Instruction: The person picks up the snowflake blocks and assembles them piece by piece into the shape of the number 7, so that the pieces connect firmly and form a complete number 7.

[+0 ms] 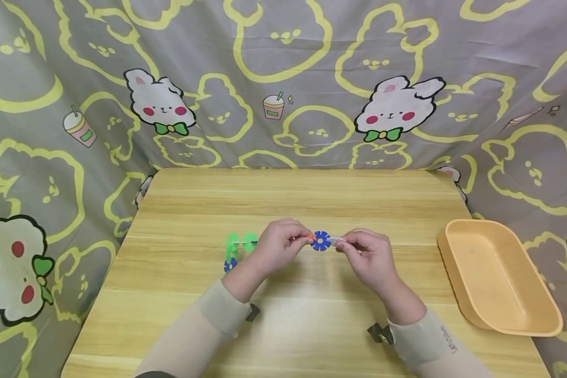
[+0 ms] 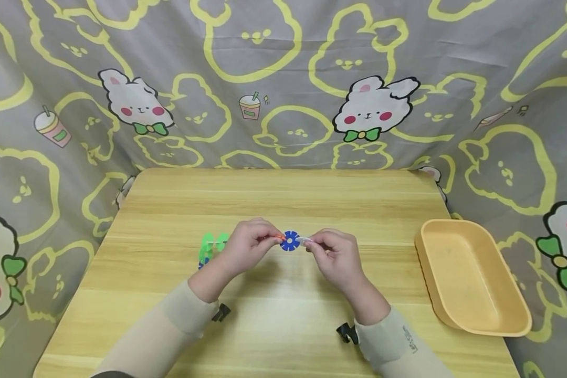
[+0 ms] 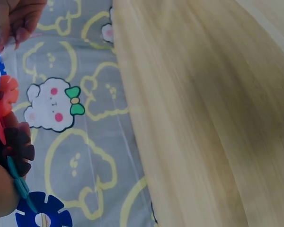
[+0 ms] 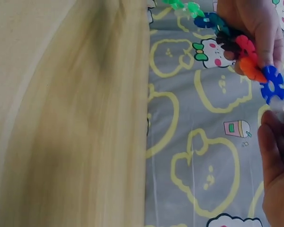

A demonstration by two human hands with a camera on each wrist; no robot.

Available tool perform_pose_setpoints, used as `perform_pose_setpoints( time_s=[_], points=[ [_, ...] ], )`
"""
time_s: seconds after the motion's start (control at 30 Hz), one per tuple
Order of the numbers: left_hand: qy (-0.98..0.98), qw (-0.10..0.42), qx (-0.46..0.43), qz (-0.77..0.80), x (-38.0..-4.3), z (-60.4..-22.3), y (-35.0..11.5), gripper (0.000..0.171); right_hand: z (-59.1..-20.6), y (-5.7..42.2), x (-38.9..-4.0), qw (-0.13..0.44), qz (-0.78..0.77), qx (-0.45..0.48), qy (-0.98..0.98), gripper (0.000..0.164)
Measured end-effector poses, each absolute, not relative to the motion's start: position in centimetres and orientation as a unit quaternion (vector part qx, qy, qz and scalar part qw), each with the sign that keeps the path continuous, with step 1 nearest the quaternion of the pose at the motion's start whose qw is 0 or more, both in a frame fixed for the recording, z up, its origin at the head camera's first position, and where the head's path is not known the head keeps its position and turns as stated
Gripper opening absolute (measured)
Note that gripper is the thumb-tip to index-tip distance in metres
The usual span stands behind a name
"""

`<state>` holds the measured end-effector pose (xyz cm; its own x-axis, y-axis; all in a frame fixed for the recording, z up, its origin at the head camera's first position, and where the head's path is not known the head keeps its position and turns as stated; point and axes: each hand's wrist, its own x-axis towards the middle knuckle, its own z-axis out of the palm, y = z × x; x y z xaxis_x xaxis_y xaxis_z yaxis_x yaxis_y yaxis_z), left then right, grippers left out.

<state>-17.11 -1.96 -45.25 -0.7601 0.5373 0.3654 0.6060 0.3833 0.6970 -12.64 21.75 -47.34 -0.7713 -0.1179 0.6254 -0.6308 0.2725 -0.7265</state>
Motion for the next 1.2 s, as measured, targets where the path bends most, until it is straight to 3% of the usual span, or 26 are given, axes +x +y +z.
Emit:
perform_pose_setpoints(
  time_s=[0.43, 0.6, 0.77, 0.87, 1.03, 1.1, 1.2],
  points=[
    [-0.827, 0.047, -0.347, -0.440, -16.8, -45.4, -1.8, 0.004, -47.5, 21.3, -12.4, 0.231, 0.571, 0.250, -0.748, 0.025],
    [-0.838, 0.016, -0.351, -0.416, -17.2, -45.1, -2.1, 0.006, -48.1, 21.1, -12.2, 0.212, 0.598, 0.231, -0.738, 0.022],
    [-0.864, -0.042, -0.367, -0.342, -17.8, -44.5, -2.6, 0.008, -48.7, 21.9, -12.2, 0.105, 0.608, 0.185, -0.765, 0.010],
    [-0.864, -0.054, -0.400, -0.302, -18.1, -44.2, -2.6, 0.007, -48.7, 22.5, -12.6, 0.007, 0.618, 0.152, -0.771, 0.015],
    [-0.844, -0.036, -0.467, -0.263, -18.1, -44.1, -2.2, 0.007, -48.7, 22.8, -13.6, -0.148, 0.626, 0.164, -0.748, 0.024],
    [-0.843, -0.024, -0.477, -0.248, -18.0, -44.3, -2.0, 0.008, -49.0, 22.8, -13.7, -0.181, 0.637, 0.176, -0.728, 0.022],
    [-0.860, 0.010, -0.455, -0.233, -17.9, -44.7, -2.1, 0.014, -49.5, 22.7, -13.6, -0.186, 0.660, 0.188, -0.703, 0.019]
  ],
)
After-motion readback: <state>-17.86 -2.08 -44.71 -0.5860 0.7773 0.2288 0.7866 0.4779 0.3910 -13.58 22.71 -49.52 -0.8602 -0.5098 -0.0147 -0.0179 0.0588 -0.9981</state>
